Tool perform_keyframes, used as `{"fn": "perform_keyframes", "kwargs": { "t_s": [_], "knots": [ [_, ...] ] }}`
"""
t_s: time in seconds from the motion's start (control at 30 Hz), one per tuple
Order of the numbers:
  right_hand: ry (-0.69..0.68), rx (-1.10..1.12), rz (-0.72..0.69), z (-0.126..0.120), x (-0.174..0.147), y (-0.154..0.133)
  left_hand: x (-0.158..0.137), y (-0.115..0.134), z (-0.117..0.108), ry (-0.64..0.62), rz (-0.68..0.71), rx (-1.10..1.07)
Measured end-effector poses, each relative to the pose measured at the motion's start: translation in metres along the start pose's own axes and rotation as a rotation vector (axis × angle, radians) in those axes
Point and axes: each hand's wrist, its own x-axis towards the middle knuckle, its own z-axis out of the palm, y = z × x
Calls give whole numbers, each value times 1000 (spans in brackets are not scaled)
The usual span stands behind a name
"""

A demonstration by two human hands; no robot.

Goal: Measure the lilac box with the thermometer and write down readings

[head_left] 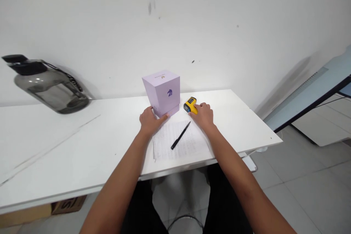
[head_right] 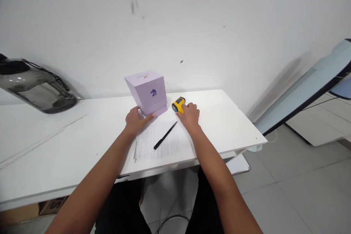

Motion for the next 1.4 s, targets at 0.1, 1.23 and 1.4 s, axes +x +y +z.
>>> {"fn": "perform_keyframes", "kwargs": {
  "t_s": [0.1,1.23,1.4],
  "knots": [
    [50,1,-161,-4,-3,-1,0,0,0,0,-1,-2],
    [-260,792,-98,-19,-94,25,4,2,4,22,-25,-159],
    [-256,771,-66,-18,-92,26,3,2,5,15,-24,-175]
  ]
}}
